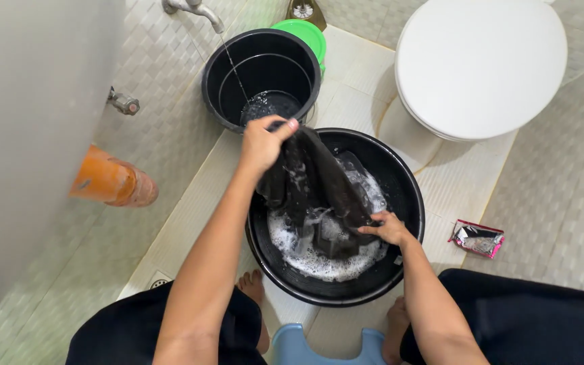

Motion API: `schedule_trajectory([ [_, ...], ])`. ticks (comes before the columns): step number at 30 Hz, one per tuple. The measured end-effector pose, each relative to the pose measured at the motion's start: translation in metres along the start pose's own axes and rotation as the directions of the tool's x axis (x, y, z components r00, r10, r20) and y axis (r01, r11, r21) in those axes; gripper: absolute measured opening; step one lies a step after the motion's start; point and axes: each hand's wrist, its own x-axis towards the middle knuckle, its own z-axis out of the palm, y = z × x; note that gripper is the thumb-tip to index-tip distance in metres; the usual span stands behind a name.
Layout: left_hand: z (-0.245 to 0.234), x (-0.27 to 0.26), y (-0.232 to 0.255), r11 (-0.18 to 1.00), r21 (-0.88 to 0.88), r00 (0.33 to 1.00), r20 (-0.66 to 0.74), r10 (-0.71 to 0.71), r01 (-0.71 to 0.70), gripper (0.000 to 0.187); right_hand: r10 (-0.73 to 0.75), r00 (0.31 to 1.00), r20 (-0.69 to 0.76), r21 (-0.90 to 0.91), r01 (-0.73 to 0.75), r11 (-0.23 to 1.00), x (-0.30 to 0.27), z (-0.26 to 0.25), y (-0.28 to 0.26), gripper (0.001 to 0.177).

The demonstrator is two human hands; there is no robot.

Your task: The person hand washes a dark garment in a black bucket filled with soapy water, repeatedly scrubbing and wringing the fabric. They then rinse the garment by pouring clean water over it from a green bucket using a blue scoop.

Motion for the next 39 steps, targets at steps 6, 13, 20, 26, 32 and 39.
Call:
schedule_trajectory([
  [6, -0.017, -0.014, -0.023, 0.794, -0.527, 0.945, 0.279, -0.173, 0.301, 0.034, -0.062, 0.995, -0.074, 0.954, 0.089, 0.285, -0.020, 0.009, -0.030, 0.051],
  [13, 0.067, -0.064, -0.124, 0.374, -0.596, 0.703, 0.574, -0.421, 0.711, 0.041, -0.285, 0.929, -0.235, 0.838, 0.342, 0.425, -0.061, 0.029, -0.179, 0.060],
  [20, 0.137, -0.072, -0.182, 0.267, -0.800, 0.804, 0.391, -0.447, 0.538, 0.052, -0.590, 0.627, -0.508, 0.144, 0.738, 0.659, -0.117, 0.083, -0.256, 0.027],
  [26, 0.189, -0.090, -0.188, 0.589, -0.585, 0.788, 0.150, -0.597, 0.557, 0.042, -0.122, 0.676, -0.727, 0.285, 0.459, 0.841, -0.091, 0.052, -0.236, 0.042],
  [32, 0.163, -0.075, -0.176, 0.406, -0.760, 0.810, 0.260, -0.525, 0.507, 0.039, -0.359, 0.661, -0.660, 0.323, 0.680, 0.658, -0.073, 0.097, -0.222, 0.035],
  [39, 0.125, -0.074, -0.084, 0.509, -0.461, 0.687, 0.483, -0.543, 0.727, 0.049, -0.236, 0.961, 0.146, 0.985, -0.119, 0.126, -0.045, 0.011, -0.196, 0.039],
])
